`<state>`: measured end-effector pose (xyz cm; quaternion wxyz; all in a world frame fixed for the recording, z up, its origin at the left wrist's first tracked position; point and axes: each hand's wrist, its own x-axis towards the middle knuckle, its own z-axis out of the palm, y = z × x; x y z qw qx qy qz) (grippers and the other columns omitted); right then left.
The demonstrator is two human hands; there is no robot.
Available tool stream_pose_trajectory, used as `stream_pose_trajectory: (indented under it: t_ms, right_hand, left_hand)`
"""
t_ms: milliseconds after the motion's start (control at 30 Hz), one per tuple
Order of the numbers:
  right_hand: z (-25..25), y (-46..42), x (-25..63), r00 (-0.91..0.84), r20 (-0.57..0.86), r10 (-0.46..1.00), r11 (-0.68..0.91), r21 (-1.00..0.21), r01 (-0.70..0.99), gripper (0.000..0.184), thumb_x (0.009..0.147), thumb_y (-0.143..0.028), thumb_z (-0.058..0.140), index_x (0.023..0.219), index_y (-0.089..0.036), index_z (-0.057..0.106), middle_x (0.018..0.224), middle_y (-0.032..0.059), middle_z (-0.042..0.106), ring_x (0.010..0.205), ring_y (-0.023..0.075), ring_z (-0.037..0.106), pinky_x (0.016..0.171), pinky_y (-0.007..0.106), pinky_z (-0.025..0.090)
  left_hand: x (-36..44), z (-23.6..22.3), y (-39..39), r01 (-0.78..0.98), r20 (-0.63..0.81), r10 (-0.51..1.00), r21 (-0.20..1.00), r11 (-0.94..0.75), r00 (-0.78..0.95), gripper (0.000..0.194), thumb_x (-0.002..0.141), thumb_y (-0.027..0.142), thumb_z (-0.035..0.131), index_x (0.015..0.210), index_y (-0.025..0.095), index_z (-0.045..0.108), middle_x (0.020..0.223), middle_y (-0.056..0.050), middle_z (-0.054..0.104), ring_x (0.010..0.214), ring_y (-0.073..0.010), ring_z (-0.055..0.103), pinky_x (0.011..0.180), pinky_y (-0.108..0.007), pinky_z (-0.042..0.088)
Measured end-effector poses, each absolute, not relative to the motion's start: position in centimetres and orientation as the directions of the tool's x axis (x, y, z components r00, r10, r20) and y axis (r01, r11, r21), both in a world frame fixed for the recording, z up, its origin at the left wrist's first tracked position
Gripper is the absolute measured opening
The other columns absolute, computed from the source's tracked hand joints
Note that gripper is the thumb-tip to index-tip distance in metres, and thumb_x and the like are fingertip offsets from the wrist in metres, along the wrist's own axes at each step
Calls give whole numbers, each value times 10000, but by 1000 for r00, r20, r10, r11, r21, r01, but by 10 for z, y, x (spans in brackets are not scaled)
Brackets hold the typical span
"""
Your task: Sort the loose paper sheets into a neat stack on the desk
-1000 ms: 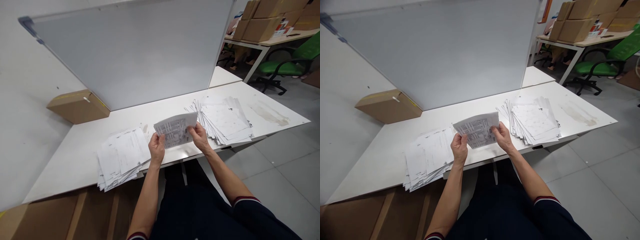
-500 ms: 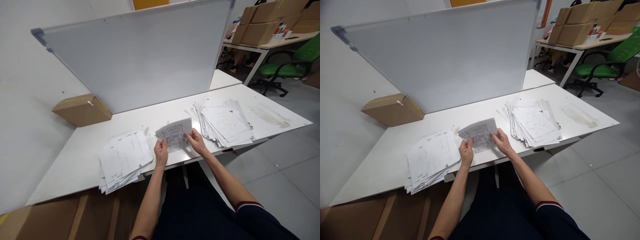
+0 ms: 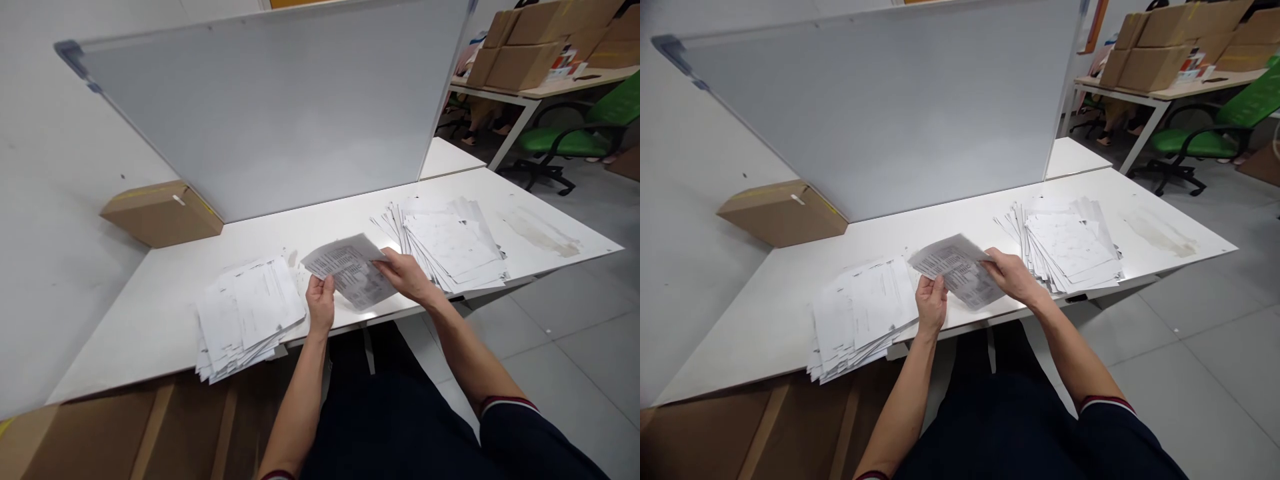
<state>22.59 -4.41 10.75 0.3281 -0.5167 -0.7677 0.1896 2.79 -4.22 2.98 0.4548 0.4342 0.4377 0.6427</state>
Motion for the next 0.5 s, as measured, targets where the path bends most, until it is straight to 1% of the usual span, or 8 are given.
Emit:
stream_pose_trajectory:
  t_ms: [67,133,200,233,300,333,433,500]
  right_hand:
    - [133,-49,229,-353,298,887,454,-410,791,167,906,-258,376,900,-204,534,765,40,615,656,155,530,586,253,328]
    - [151,-53,228,-436,256,863,485,-176,857,150,874,-147,388,822,-193,521,693,43,591,638,160,502,578,268,282]
    - [158,-54,225,-503,179,846,512,-8,859,177,814,-44,404,780,-187,502,636,37,565,615,160,479,564,281,240]
    - [157,-54,222,-528,134,839,528,39,848,196,789,-12,409,779,-186,499,628,35,560,609,160,475,557,285,225]
    - [150,-53,218,-553,57,831,548,79,833,228,763,22,408,792,-185,500,630,36,560,599,159,476,542,288,205]
    - [145,-51,216,-555,28,832,551,83,830,241,759,32,402,800,-183,502,632,37,560,592,158,477,534,289,198]
    - [130,-48,215,-537,-22,844,536,81,840,241,778,27,391,832,-178,505,664,48,577,583,159,490,518,287,192]
    - [125,-46,215,-520,-17,854,520,78,851,179,821,-31,405,845,-177,506,691,59,595,578,162,500,514,286,193]
  left_hand:
    - [23,25,-41,-205,147,972,961,-183,-181,511,754,440,626,1190,233,459,1119,-88,609,988,-179,605,891,-334,455]
    - [16,20,-40,-138,155,978,975,-174,-138,620,716,423,671,1248,257,398,1200,-101,555,1040,-183,581,920,-344,434]
    - [11,17,-40,-12,169,985,985,-170,-36,665,690,399,699,1267,266,397,1290,-108,489,1158,-204,509,983,-361,382]
    - [9,16,-41,50,164,986,985,-165,33,654,687,387,702,1263,264,418,1318,-104,468,1200,-215,473,1011,-372,353]
    - [9,14,-42,133,117,980,981,-139,160,583,702,367,686,1234,254,479,1329,-91,468,1239,-236,433,1042,-392,316]
    - [10,14,-43,152,84,978,982,-114,193,530,711,363,672,1204,243,518,1304,-91,493,1231,-248,438,1039,-400,320]
    - [13,11,-42,166,18,981,985,-51,196,368,720,361,647,1058,216,632,1136,-104,602,1133,-276,511,990,-408,370]
    - [14,8,-41,186,36,984,980,-70,176,298,715,356,646,977,216,671,1035,-97,643,1051,-280,556,955,-405,397]
